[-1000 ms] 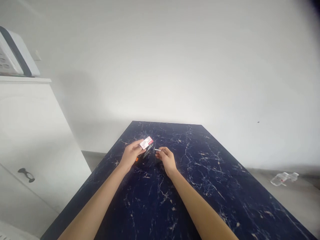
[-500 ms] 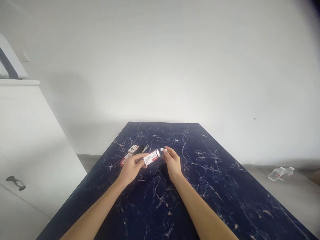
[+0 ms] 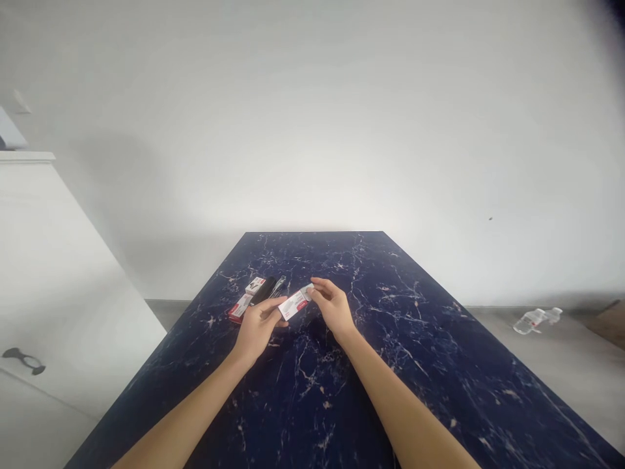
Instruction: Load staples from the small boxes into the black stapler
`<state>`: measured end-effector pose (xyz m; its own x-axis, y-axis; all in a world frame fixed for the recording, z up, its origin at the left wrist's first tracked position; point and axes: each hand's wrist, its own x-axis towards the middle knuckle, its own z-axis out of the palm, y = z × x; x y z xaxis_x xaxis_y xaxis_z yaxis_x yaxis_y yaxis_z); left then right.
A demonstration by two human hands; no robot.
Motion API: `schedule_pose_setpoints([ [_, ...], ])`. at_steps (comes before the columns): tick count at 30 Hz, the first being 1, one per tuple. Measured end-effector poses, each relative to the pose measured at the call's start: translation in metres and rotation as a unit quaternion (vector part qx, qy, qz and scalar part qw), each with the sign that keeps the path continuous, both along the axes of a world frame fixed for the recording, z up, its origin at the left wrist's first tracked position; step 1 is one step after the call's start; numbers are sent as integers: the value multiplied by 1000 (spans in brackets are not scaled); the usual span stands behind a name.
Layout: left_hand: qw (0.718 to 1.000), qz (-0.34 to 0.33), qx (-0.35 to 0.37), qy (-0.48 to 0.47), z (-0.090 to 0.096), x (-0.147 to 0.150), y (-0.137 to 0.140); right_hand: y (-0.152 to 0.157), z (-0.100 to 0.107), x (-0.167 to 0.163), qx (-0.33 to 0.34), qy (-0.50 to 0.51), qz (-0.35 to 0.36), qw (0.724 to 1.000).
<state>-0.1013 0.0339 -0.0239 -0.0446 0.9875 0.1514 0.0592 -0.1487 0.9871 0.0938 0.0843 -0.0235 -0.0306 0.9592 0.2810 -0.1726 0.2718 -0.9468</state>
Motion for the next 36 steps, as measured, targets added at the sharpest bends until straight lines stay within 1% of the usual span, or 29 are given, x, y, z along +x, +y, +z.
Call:
schedule_pose_setpoints([
  [5,1000,3,-1,-2,-1,-1,1,1,-5,1,-4,-17,3,1000],
  [10,1000,5,-8,-17,-1,1,2,0,-3,3,-17,-13,-4,1000],
  [13,1000,9,-10,-18,-1,1,2,-2,1,4,-12,-37,-1,999],
  [17,1000,16,0,-12,-3,-2,4,-5,5,4,-8,-42,0,999],
  [22,1000,18,7,-17,-2,-4,3,-8,7,2,19,-84,-32,996],
  [26,998,24,-2,-60,2,-2,2,-9,6,0,5,-40,-25,999],
  [28,997,26,-3,-66,4,-1,2,-10,6,-1,7,-42,-27,999],
  [33,998,25,-4,-62,4,-1,3,-14,10,-2,21,-94,-71,993],
  [36,997,27,-10,-77,3,0,3,-19,16,-2,36,-125,-96,987],
])
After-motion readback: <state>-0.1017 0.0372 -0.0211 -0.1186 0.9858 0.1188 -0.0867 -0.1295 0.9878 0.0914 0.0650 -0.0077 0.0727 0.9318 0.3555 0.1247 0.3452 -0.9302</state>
